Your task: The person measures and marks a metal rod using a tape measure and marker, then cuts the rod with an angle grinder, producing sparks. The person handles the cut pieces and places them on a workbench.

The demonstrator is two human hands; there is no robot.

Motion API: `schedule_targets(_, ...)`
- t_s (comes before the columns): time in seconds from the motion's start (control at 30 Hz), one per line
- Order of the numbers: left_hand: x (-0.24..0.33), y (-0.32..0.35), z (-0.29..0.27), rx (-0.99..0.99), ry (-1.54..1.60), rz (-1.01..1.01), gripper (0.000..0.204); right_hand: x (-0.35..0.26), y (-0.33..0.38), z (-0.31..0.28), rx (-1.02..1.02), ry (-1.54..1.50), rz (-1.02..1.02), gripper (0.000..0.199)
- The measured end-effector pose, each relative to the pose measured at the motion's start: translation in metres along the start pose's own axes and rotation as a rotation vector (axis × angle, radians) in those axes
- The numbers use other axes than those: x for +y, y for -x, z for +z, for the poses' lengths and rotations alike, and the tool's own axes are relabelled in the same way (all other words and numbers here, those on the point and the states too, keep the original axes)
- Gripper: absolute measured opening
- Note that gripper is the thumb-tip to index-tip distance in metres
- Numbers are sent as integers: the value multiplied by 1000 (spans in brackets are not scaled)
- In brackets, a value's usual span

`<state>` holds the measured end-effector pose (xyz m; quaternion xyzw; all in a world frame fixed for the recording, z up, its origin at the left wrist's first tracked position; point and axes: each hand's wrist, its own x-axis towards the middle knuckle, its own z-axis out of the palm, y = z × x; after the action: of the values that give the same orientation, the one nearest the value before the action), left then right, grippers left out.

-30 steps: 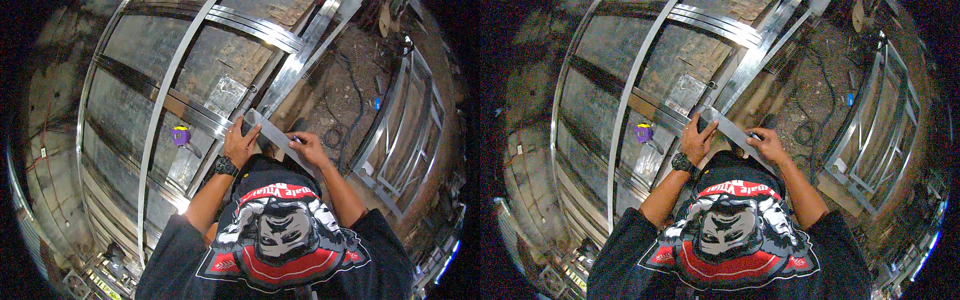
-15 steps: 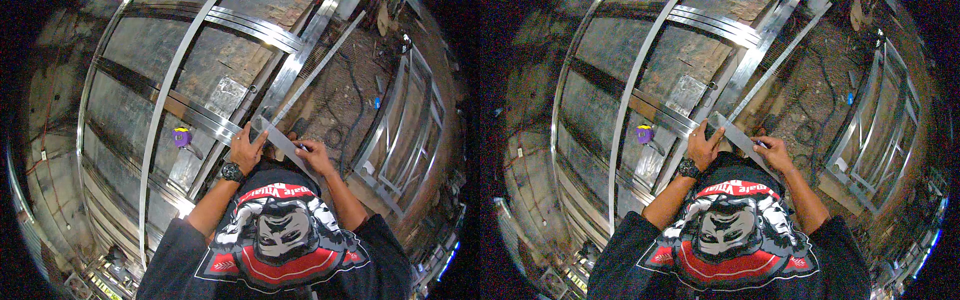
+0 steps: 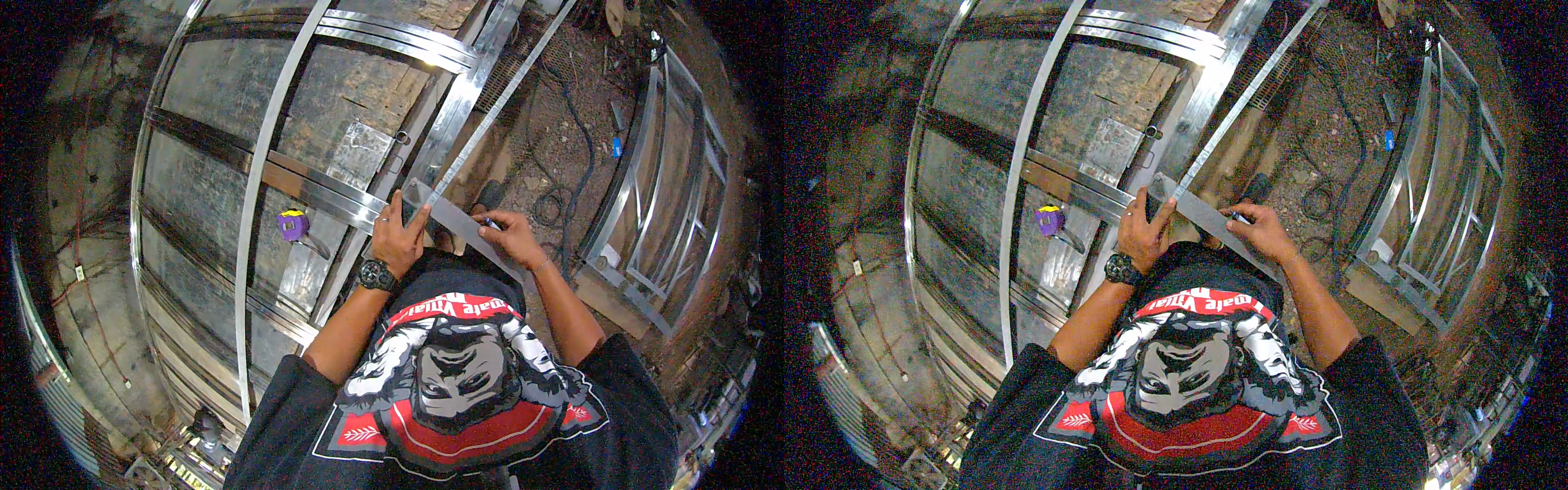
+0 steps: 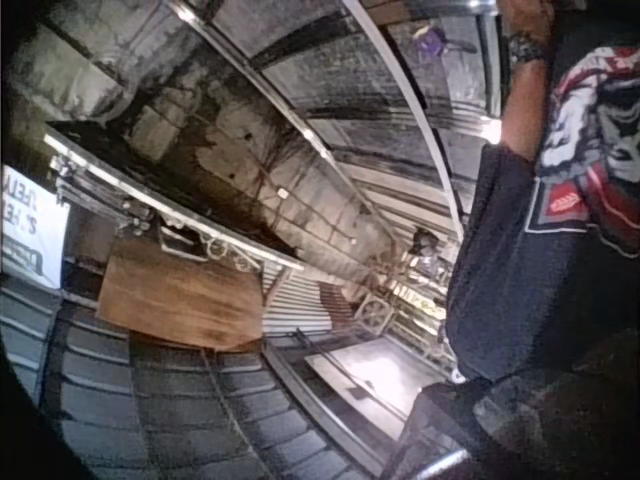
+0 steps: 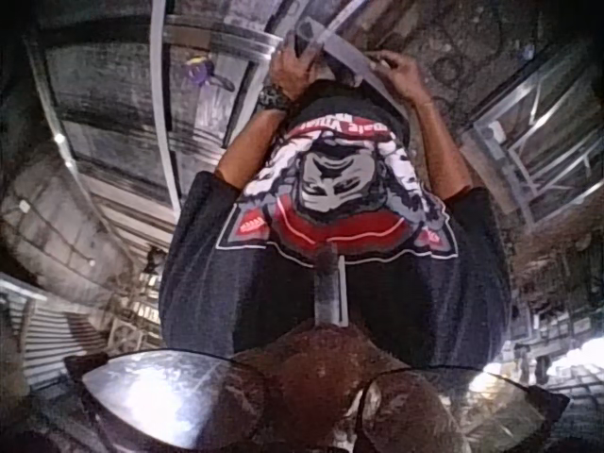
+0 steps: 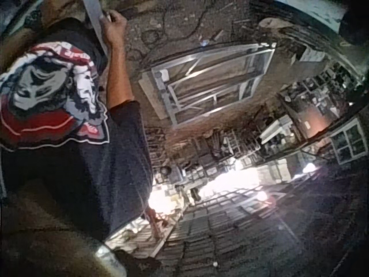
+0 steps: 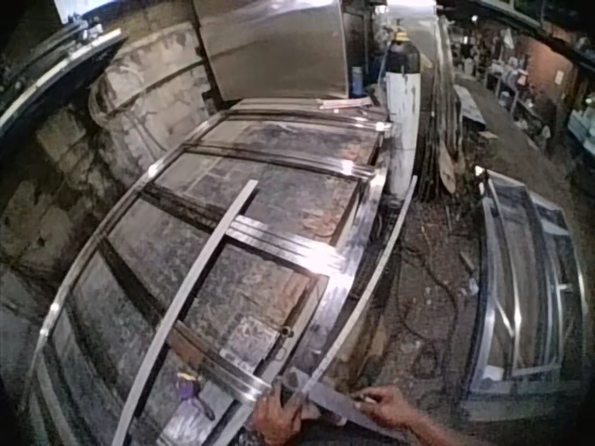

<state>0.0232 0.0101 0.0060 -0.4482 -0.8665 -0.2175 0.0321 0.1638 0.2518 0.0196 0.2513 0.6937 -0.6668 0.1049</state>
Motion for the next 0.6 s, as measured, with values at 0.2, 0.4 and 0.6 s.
schedule_targets(0.2,0,-1,-1,11,-7,19,61,6,-1,0,-5,5,-20,28)
schedule_targets(0.4,-1,-5,0,27,15,-2,57,-1,1,0,-1,-9,7,28)
schedule_targets(0.6,-1,-5,0,43,2,9,55,4,-2,-1,-11,16,9,28)
